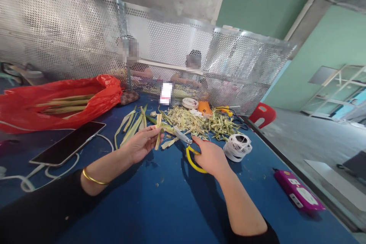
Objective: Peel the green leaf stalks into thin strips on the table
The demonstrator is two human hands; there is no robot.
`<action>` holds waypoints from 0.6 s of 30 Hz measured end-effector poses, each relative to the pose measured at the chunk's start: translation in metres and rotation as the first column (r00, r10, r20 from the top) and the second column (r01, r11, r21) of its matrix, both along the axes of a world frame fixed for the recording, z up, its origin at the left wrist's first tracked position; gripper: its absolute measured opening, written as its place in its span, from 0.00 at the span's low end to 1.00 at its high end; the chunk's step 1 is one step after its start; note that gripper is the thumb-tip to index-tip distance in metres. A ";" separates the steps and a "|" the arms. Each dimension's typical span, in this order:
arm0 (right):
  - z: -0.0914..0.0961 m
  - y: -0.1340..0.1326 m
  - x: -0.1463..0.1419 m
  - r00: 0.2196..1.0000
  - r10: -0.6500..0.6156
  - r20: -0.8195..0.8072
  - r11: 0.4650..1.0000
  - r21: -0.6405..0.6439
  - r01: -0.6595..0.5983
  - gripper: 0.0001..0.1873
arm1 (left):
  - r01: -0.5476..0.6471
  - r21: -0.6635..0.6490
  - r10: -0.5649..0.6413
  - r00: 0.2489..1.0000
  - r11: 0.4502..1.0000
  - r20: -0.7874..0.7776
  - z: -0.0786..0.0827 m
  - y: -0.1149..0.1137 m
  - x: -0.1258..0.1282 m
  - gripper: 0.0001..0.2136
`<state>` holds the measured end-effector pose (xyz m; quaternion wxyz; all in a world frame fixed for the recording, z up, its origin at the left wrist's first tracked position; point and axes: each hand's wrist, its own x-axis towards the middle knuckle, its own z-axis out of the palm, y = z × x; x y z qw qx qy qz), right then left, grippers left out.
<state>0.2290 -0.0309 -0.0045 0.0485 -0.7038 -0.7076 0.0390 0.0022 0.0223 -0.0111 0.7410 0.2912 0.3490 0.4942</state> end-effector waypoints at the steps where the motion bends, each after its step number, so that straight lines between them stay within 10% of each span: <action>1: 0.001 0.000 0.002 0.998 0.002 -0.059 1.000 -0.002 -0.002 0.33 | -0.007 0.007 0.007 1.000 1.000 -0.001 0.000 0.000 0.000 0.07; 12: -0.001 0.004 -0.002 0.708 0.082 -0.701 0.977 0.197 0.082 0.28 | -0.192 0.078 0.196 0.979 0.978 -0.056 0.002 0.007 -0.001 0.08; 18: 0.004 -0.008 -0.017 0.790 0.148 -0.595 0.955 0.293 0.042 0.27 | -0.216 0.148 0.228 0.971 0.965 -0.067 -0.003 0.009 -0.002 0.09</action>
